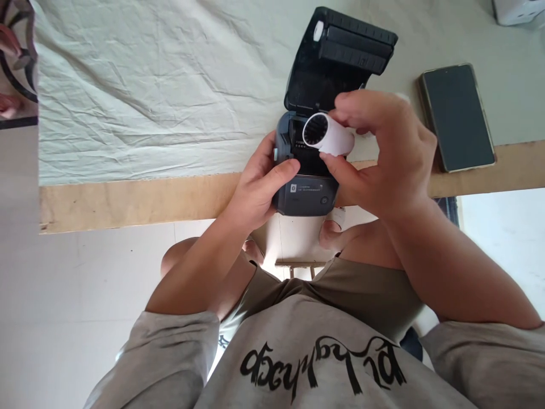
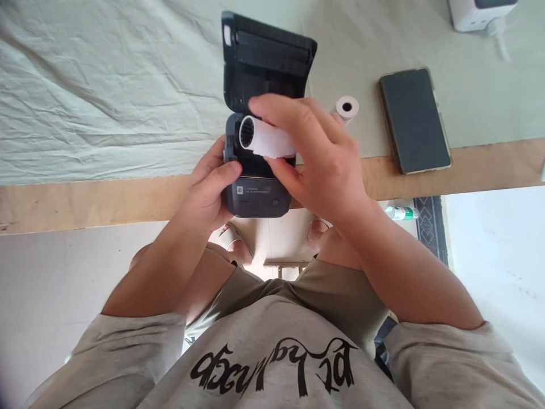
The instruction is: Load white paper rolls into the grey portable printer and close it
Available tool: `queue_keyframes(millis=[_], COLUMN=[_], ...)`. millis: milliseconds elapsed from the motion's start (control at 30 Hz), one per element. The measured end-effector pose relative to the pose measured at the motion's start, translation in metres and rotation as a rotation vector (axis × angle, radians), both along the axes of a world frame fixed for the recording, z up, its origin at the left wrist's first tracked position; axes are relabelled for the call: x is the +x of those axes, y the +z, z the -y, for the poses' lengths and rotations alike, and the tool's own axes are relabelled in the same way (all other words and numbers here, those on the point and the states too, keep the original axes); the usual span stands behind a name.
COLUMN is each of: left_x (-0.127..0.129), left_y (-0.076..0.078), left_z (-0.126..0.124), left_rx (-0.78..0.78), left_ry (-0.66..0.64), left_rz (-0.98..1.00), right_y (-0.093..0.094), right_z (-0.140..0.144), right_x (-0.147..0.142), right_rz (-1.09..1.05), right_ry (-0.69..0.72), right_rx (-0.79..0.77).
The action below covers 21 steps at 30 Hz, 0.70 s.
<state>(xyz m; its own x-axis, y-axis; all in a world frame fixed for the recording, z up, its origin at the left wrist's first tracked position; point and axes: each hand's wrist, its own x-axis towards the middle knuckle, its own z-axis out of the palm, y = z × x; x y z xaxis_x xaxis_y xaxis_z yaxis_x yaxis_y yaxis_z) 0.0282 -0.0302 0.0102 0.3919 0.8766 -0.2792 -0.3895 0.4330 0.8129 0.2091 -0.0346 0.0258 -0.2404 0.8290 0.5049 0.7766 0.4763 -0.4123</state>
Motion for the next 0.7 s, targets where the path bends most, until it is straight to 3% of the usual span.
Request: queue_keyframes(millis=[133,300,433,533,633,700], left_x=[0.000,0.002,0.004,0.006,0.005,0.004], left_y=[0.000,0.001,-0.002,-0.005,-0.008,-0.009], left_z=[0.001,0.004,0.005,0.006,0.006,0.006], left_rx=[-0.001,0.001,0.026,0.006,0.024,0.059], left_ry=[0.009,0.032,0.091,0.130,0.108,0.080], left_rz=[-0.006,-0.004,0.024,0.007,-0.030,-0.039], right_y=[0.000,0.000,0.000,0.000,-0.001,-0.001], right_z=[-0.002,-0.003,0.006,0.014,0.017,0.017], right_x=[-0.002,-0.005,-0.006,-0.004,0.002,0.006], right_rz=[0.023,0.014,-0.051,-0.050,-0.020,-0.104], right_ry=[-0.048,-0.017,0.068,0.167,0.279,0.254], right_rx=[-0.101,-0.077,0.034,0.034,0.000,0.036])
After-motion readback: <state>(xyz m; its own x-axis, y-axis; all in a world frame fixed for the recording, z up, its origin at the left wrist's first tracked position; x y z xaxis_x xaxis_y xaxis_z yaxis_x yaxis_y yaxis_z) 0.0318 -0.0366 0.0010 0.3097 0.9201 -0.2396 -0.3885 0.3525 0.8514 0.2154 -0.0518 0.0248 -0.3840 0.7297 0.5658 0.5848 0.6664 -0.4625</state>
